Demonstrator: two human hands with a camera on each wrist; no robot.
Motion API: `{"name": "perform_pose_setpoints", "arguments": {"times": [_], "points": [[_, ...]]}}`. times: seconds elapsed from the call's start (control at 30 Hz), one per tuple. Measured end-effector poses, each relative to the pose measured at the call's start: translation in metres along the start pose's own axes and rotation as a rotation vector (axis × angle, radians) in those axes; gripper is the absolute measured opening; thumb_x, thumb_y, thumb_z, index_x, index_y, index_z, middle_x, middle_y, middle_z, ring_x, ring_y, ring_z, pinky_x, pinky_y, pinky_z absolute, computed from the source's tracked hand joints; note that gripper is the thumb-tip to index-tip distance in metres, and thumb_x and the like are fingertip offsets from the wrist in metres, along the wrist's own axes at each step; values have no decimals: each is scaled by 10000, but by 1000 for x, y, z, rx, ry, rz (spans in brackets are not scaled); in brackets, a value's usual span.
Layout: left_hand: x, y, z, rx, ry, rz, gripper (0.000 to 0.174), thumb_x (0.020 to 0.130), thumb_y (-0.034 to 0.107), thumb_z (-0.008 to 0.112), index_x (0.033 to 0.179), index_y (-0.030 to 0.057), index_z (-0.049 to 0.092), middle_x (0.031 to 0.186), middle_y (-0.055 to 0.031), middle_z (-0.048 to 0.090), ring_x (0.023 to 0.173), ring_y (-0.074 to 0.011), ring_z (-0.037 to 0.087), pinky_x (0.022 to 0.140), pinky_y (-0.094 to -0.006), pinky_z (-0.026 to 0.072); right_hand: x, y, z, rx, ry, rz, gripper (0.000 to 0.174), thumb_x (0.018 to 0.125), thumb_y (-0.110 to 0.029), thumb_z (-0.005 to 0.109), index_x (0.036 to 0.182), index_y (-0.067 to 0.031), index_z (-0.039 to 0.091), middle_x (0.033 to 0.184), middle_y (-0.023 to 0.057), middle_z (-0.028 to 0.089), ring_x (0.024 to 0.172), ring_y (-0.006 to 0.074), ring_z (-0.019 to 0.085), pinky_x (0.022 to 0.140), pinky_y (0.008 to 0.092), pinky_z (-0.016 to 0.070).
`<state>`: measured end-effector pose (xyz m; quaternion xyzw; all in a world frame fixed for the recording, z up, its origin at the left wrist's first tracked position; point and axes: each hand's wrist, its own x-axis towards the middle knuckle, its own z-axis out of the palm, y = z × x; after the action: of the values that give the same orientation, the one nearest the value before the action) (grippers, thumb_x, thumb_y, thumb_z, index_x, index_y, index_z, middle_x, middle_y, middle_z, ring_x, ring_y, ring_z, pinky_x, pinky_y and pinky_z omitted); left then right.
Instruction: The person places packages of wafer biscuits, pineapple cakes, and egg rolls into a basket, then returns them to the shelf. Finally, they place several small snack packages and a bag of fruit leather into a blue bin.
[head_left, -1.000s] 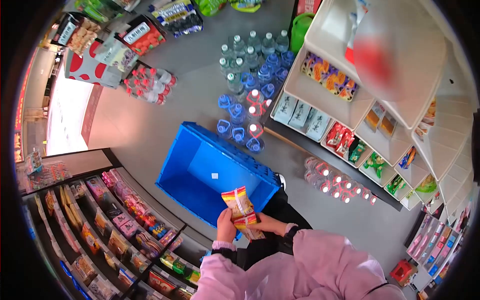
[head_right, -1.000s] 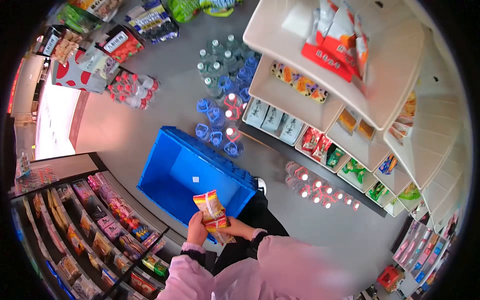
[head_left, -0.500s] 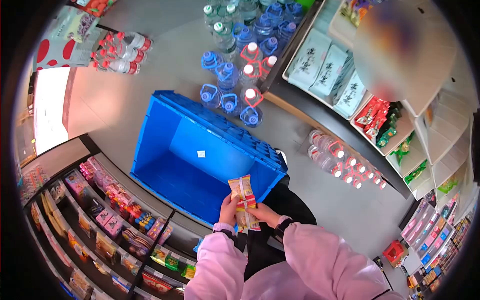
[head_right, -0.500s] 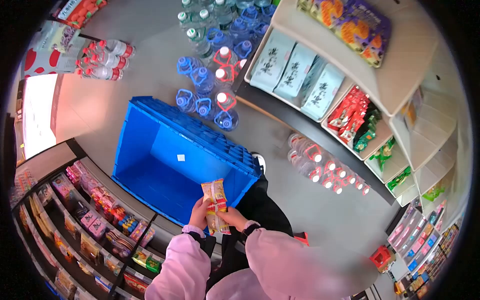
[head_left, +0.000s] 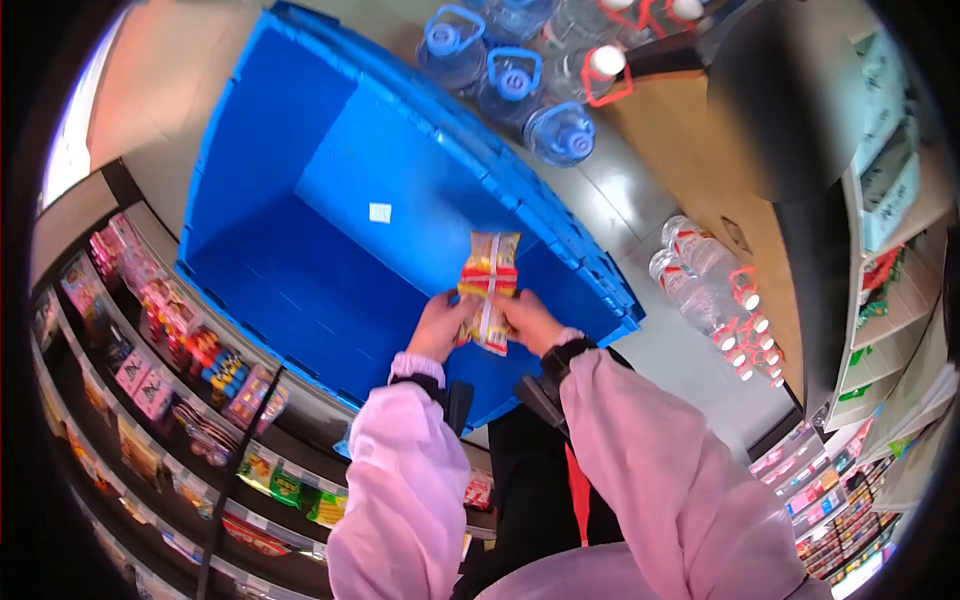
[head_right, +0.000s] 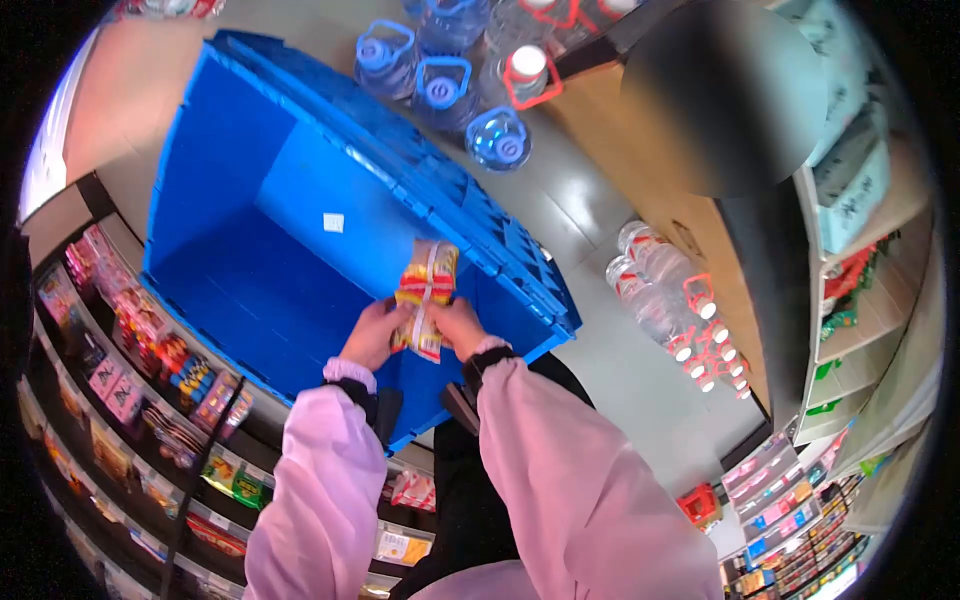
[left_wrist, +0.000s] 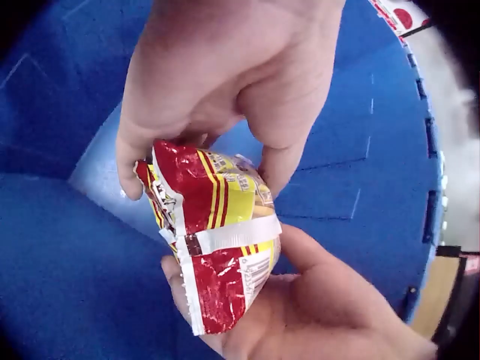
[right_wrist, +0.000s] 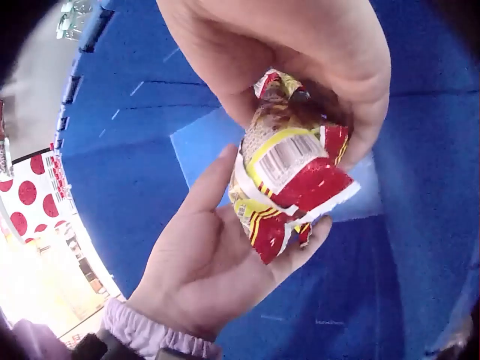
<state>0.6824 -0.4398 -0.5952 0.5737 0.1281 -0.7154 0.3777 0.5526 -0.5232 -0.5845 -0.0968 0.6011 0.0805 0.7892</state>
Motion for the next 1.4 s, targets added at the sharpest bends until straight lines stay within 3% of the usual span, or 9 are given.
{"name": "perform_pose_setpoints", "arguments": {"times": [0.13, 0.37, 0.73, 0.8, 0.87, 0.97, 1.1, 1.2, 1.4], "points": [[56, -5, -3, 218, 106, 45, 410, 834, 126, 561, 1145, -102, 425, 1001, -129, 571, 848, -168, 580, 742, -275, 470, 84, 17, -17, -265, 301, 0, 311, 859, -285, 513, 1032, -27, 511, 937, 88, 595, 794, 185, 606, 671, 325, 494], [120, -44, -7, 239, -24, 228, 451, 815, 98, 584, 1192, -64, 398, 1127, -141, 521, 1003, -204, 510, 880, -312, 389, 121, 19, -43, -173, 372, -8, 275, 872, -261, 468, 1093, -98, 493, 970, 65, 578, 871, 185, 549, 768, 389, 398], [170, -87, -27, 1037, 466, 380, 451, 729, 65, 513, 1177, 76, 466, 1037, -207, 569, 942, -370, 547, 806, -389, 439, 116, 0, -29, -121, 267, 78, 528, 772, -185, 564, 1233, -49, 344, 1253, 181, 373, 1135, 351, 343, 958, 459, 256], [157, -87, -22, 1081, 523, 379, 447, 728, 68, 511, 1174, 87, 472, 1034, -206, 569, 940, -375, 543, 801, -396, 440, 115, -7, -32, -158, 169, 92, 563, 772, -192, 564, 1252, -39, 311, 1311, 194, 314, 1208, 383, 260, 993, 449, 196], [142, -70, -13, 1033, 488, 353, 451, 723, 72, 526, 1171, 89, 475, 1045, -208, 563, 954, -376, 536, 812, -396, 434, 101, -10, -24, -124, 234, 18, 501, 770, -194, 565, 1202, -39, 365, 1206, 185, 398, 1093, 333, 376, 920, 434, 281], [101, -51, 1, 900, 377, 385, 471, 714, 59, 544, 1178, 54, 463, 1055, -212, 559, 993, -368, 522, 854, -381, 413, 74, -4, -19, -222, 224, -103, 341, 755, -188, 564, 1040, -36, 453, 874, 113, 450, 776, 209, 422, 644, 382, 360], [54, -71, -3, 645, 382, 436, 414, 710, 33, 541, 1115, -35, 493, 1060, -217, 563, 1009, -328, 538, 858, -355, 414, 24, 40, -11, -374, 202, -186, 564, 773, -155, 563, 1261, 4, 329, 1065, 111, 500, 903, 148, 485, 730, 258, 414], [-21, -54, 19, 674, 302, 436, 225, 824, 73, 513, 1016, -41, 543, 928, -175, 606, 866, -240, 593, 777, -309, 457, -82, 24, -3, -244, -123, -257, 373, 835, -175, 527, 1170, -30, 453, 1012, 39, 526, 885, 118, 489, 722, 245, 410], [-155, -53, 29, 456, 179, 324, 234, 774, 26, 557, 1005, -12, 554, 811, -89, 606, 704, -133, 572, 630, -263, 464, -251, 23, -22, -273, -234, -211, 254, 872, -183, 480, 1072, -34, 528, 993, 38, 567, 915, 120, 531, 799, 260, 427]]}}
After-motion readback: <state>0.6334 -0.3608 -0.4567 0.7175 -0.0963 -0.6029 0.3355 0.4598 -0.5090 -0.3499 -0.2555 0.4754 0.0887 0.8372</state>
